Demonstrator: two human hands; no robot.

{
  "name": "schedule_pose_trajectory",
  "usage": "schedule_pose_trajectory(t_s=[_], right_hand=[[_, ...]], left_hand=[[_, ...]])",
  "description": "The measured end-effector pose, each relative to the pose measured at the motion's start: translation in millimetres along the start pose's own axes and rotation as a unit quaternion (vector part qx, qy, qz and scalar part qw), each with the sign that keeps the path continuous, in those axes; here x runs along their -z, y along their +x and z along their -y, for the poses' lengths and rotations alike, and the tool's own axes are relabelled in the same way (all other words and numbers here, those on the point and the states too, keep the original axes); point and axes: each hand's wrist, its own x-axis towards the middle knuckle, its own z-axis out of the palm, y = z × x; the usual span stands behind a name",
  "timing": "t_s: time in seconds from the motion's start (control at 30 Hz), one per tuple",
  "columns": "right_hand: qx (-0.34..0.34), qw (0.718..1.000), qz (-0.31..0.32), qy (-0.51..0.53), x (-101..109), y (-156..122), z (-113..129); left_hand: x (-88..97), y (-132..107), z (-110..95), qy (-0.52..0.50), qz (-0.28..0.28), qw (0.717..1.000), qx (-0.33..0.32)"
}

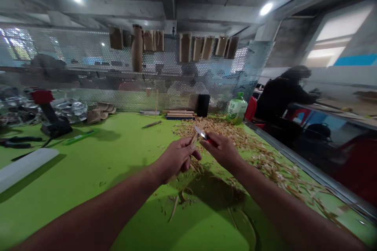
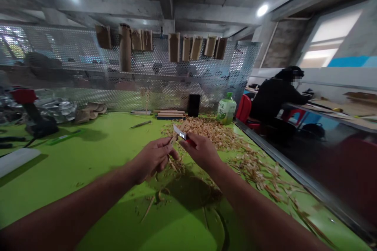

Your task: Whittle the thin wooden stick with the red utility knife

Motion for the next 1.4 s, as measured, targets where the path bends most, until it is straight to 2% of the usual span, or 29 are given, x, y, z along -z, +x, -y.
schedule_pose_trajectory(t_s=[0.23, 0.33, 0.47, 0.7, 0.87, 1.0, 1.3, 1.33, 1.4], right_hand=[[0.029, 0.996, 0.09, 0.001, -3, -3, 5], [0.034, 0.996, 0.07, -0.04, -1, -2, 4], [0.041, 0.995, 0.029, -0.081, 3, -2, 4], [0.031, 0.994, 0.008, -0.102, 6, 2, -2], [0.008, 0.995, 0.009, -0.102, 8, 5, -6], [0.012, 0.995, 0.011, -0.099, 10, 8, -9], [0.036, 0.991, 0.009, -0.131, 4, 9, -7], [0.028, 0.992, 0.002, -0.126, 5, 11, -11], [-0.029, 0.993, -0.023, -0.115, 15, 16, -28]], left_hand=[[-3.6, 0, -4, -0.014, -0.055, 0.998, 0.029], [-5.2, -2, -10, 0.003, -0.067, 0.997, 0.044], [-5.5, -5, -17, 0.002, -0.052, 0.998, 0.046], [-7.6, -8, -23, -0.01, -0.053, 0.996, 0.072], [-5.1, -5, -16, -0.049, -0.033, 0.996, 0.073], [-4.7, -1, -14, -0.044, -0.042, 0.996, 0.071], [-6.4, -6, -25, -0.051, -0.057, 0.992, 0.104], [-7.2, -8, -26, -0.049, -0.061, 0.991, 0.106], [-9.8, -13, -25, -0.048, -0.047, 0.992, 0.103]])
